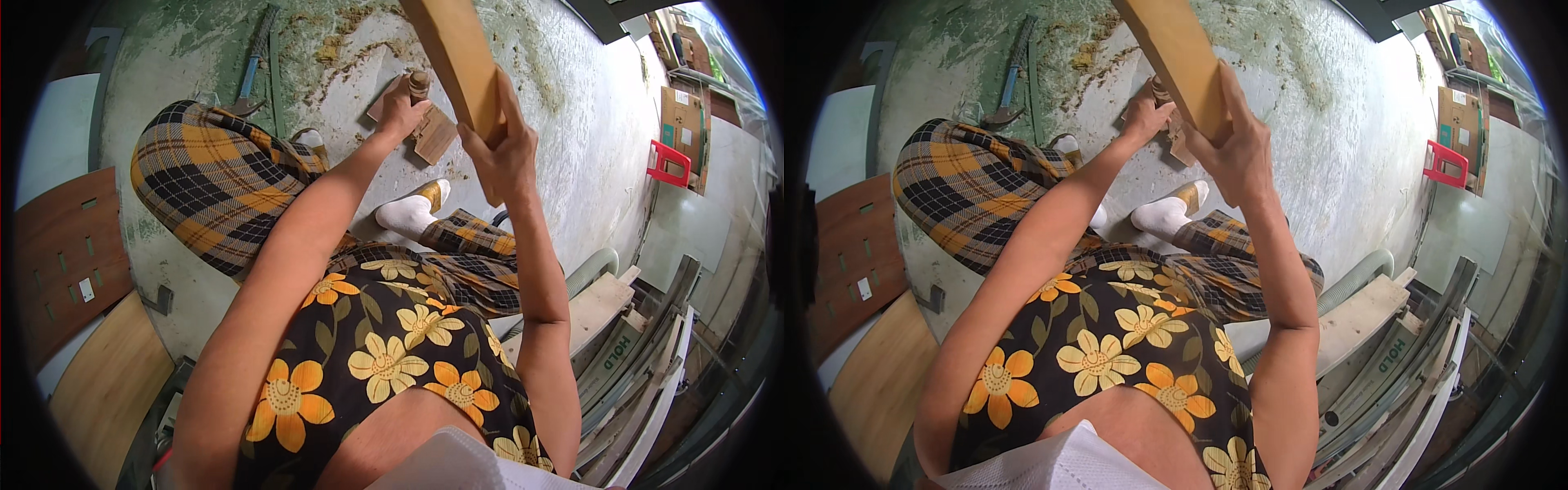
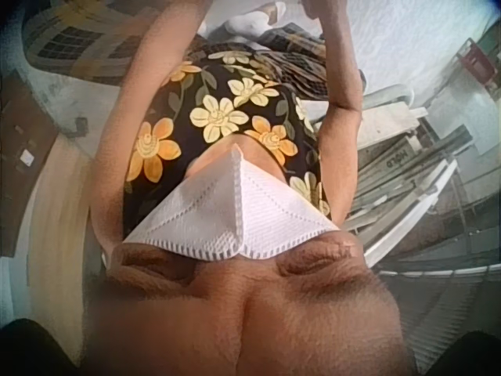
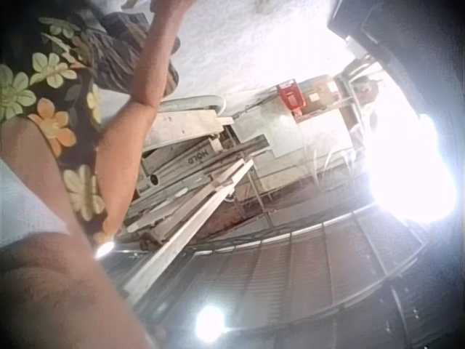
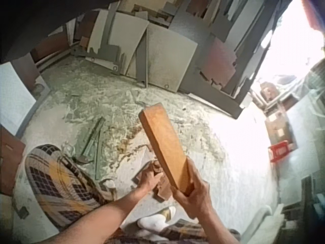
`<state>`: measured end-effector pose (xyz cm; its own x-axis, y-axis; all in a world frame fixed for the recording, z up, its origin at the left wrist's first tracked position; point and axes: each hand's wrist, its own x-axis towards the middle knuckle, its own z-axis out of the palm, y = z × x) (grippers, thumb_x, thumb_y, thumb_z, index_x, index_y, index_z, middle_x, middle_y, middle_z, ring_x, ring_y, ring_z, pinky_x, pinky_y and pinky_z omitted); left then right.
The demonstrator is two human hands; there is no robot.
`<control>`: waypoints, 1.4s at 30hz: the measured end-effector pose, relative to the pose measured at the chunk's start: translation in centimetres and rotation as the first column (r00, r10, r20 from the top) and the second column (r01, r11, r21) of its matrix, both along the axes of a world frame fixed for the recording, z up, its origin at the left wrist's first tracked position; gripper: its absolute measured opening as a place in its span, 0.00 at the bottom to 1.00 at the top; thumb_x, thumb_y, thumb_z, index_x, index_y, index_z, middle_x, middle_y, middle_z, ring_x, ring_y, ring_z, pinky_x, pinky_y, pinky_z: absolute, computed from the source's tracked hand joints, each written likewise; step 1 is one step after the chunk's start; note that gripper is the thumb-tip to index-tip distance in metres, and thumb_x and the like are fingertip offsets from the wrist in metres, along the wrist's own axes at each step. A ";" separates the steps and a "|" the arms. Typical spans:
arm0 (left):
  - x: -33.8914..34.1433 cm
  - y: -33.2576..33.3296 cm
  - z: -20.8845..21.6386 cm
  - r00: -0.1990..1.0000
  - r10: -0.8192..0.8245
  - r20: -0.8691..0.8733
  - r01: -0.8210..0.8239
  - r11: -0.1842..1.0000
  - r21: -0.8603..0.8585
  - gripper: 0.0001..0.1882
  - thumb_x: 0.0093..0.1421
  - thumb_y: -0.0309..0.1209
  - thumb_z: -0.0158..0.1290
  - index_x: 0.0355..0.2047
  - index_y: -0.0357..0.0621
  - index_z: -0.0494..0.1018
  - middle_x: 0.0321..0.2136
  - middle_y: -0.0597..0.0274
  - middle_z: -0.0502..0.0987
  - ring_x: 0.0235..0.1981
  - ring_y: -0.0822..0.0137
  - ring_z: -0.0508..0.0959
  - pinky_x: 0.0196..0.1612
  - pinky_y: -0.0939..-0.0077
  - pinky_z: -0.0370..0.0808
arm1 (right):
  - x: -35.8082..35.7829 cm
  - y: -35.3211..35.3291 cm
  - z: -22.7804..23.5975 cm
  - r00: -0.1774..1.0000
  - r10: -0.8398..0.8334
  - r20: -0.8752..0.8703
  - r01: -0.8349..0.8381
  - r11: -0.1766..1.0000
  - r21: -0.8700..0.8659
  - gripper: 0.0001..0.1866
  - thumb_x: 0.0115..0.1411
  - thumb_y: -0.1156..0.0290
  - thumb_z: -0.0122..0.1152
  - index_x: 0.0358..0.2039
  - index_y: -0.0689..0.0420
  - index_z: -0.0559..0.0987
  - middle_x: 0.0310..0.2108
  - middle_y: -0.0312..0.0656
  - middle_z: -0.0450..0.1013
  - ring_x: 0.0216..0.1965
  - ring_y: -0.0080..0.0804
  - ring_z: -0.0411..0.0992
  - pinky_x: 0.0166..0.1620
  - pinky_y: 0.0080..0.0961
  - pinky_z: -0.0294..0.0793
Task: The recorder uses a chisel and a wooden mallet to carve a notch or groove into a piece of wood on a workshop floor.
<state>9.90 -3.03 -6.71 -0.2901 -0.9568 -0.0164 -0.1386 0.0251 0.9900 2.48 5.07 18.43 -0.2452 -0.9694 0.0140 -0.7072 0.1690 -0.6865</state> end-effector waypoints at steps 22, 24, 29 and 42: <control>-0.5 -0.1 -0.1 0.998 -0.049 0.029 0.049 0.999 0.018 0.19 0.55 0.26 0.60 0.46 0.39 0.68 0.31 0.57 0.80 0.21 0.67 0.82 0.25 0.72 0.80 | -1.7 3.2 -0.7 0.985 -0.161 0.061 0.151 0.979 0.138 0.41 0.50 0.68 0.67 0.66 0.53 0.62 0.40 0.57 0.78 0.40 0.44 0.80 0.45 0.34 0.79; -0.6 0.0 -0.3 0.998 -0.045 0.033 0.045 0.999 -0.001 0.19 0.56 0.25 0.60 0.46 0.38 0.68 0.31 0.56 0.80 0.21 0.67 0.82 0.25 0.72 0.79 | -1.8 3.4 -0.6 0.982 -0.176 0.070 0.163 0.973 0.161 0.41 0.50 0.68 0.66 0.65 0.53 0.63 0.40 0.57 0.78 0.40 0.43 0.80 0.45 0.33 0.79; -0.5 0.4 0.3 0.997 -0.075 0.030 0.075 0.997 0.003 0.18 0.55 0.25 0.60 0.45 0.38 0.67 0.29 0.58 0.78 0.20 0.67 0.80 0.24 0.73 0.78 | -2.3 3.8 -0.7 0.974 -0.207 0.092 0.194 0.971 0.138 0.41 0.50 0.69 0.66 0.66 0.55 0.62 0.38 0.58 0.79 0.39 0.40 0.80 0.44 0.33 0.79; -0.4 1.1 0.3 0.999 -0.054 0.008 0.054 0.998 -0.015 0.23 0.55 0.24 0.60 0.50 0.39 0.65 0.32 0.57 0.77 0.23 0.68 0.81 0.25 0.73 0.79 | -1.2 3.7 1.5 0.983 -0.178 0.039 0.176 0.984 0.040 0.41 0.49 0.69 0.67 0.65 0.55 0.64 0.38 0.56 0.79 0.37 0.39 0.81 0.42 0.32 0.80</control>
<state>9.50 -1.95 -6.41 -0.3410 -0.9401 -0.0043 -0.1438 0.0477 0.9885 1.25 8.74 19.90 -0.4126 -0.9102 -0.0348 -0.6340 0.3145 -0.7065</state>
